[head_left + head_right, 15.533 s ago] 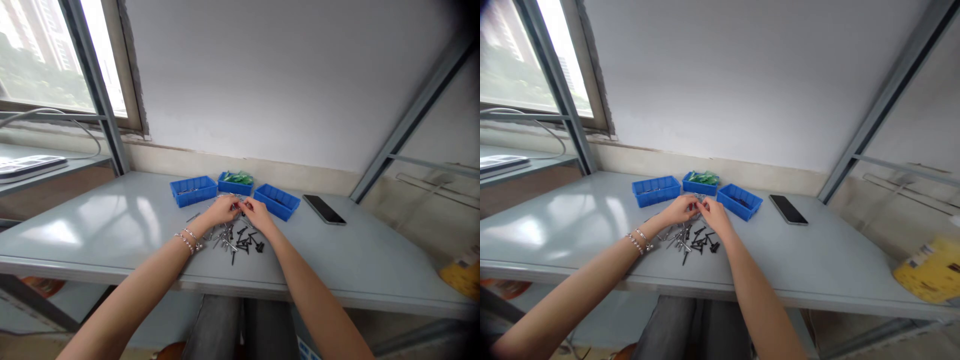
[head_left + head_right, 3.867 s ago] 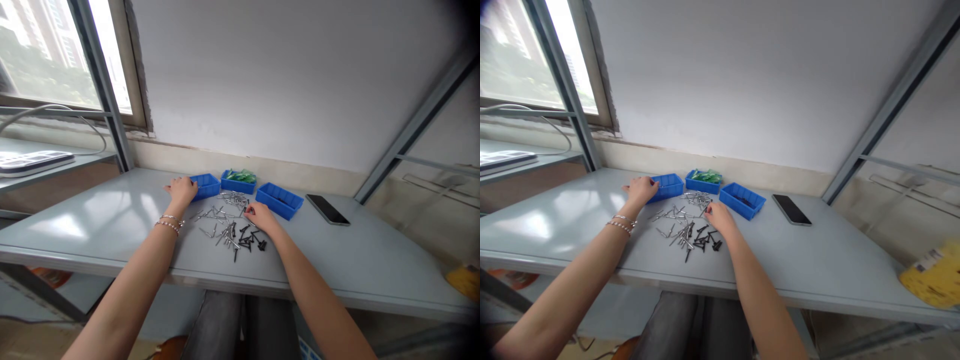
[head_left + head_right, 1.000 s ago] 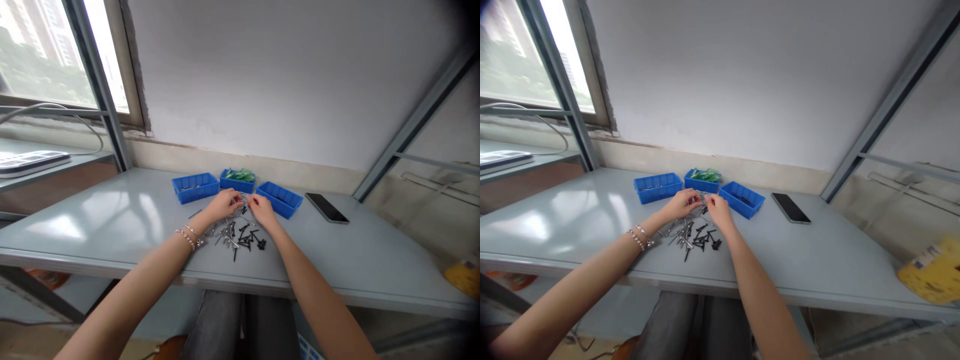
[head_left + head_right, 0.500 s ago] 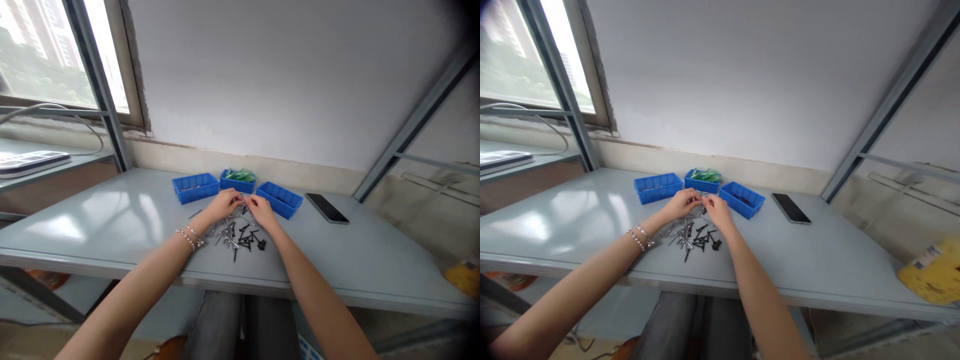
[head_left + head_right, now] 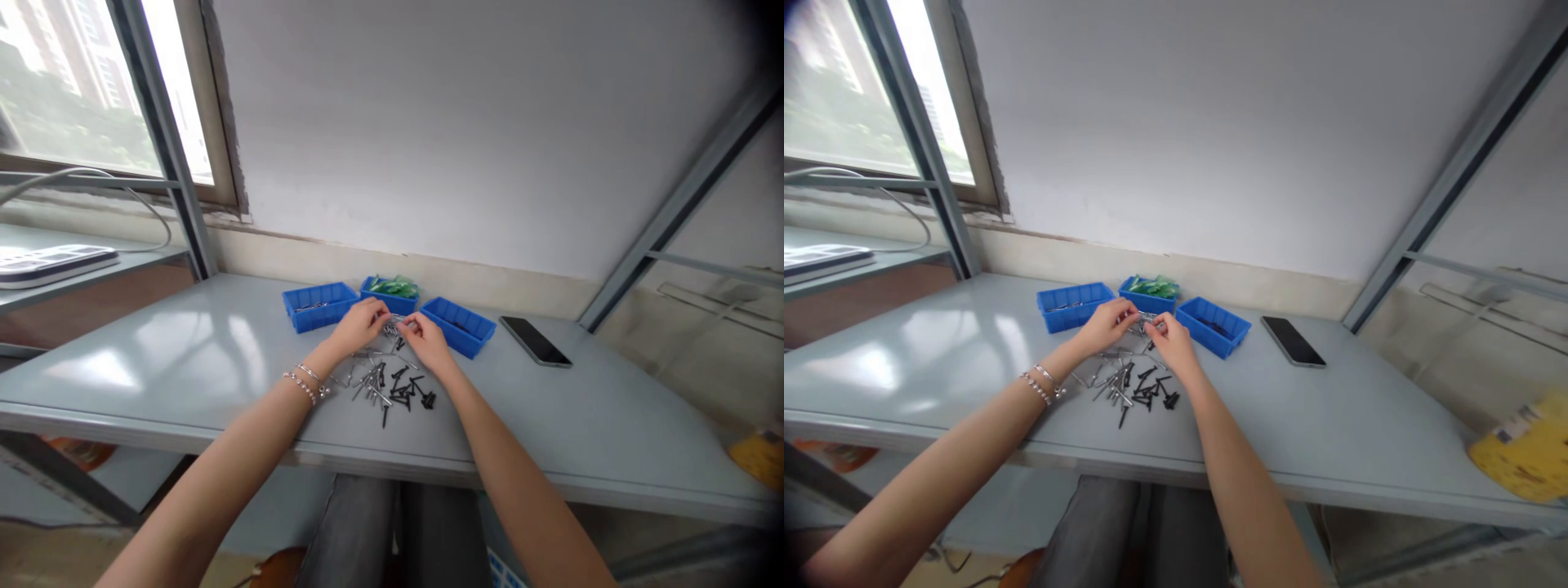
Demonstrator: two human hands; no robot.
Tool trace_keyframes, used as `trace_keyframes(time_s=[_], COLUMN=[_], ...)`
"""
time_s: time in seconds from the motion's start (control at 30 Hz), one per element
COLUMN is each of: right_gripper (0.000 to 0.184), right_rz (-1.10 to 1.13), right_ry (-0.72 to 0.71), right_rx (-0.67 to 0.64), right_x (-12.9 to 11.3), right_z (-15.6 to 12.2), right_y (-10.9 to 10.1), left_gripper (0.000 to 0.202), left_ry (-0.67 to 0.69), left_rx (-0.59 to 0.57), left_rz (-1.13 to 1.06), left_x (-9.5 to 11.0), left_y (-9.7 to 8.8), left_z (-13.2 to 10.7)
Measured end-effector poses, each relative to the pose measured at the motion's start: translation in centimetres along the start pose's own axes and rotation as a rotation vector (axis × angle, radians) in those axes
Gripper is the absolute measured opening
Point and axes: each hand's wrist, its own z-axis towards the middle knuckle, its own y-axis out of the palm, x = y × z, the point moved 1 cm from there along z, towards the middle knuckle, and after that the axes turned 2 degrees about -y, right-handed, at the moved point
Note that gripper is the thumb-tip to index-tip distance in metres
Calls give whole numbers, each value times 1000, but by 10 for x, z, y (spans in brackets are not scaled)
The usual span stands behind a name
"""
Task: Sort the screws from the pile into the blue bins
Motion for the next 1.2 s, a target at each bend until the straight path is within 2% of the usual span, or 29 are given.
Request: trace_keyframes(time_s=[0.1,0.17,0.23,0.33,0.5,0.67,0.9,1.0,1.1,1.2], right_gripper=[25,26,28,34,33,22,12,18,33,33], right_rz=[-110,-163,-177,-188,-221,-219,-233,-227,-203,-259], right_ry=[19,26,32,40,55,16,18,33,60,56], right_rx=[-76,-203,-335,-479,-568,-567,-554,-564,-650,-708], right_x=[0,-1,-1,-2,-1,0,-1,-2,-5,-7], right_z=[-1,-2,-2,-3,-4,-5,-5,-5,-5,-6], right_y=[-5,-9,-12,-14,-11,-4,-2,-9,-17,-20], left_gripper=[19,22,23,23,22,23,26,26,26,27], left_ry=[-134,-292,-449,-606,-780,-788,-799,-807,-809,-810], left_rx=[178,306,384,440,388,306,247,228,203,177], left_rz=[161,263,337,402,486,543,550,552,554,553], left_x=[-15,-29,-43,-56,-58,-59,-62,-63,-65,-67], left_y=[-25,-42,-54,-62,-58,-54,-52,-51,-50,-49], left_z=[1,0,-3,-7,-11,-11,-13,-14,-15,-14])
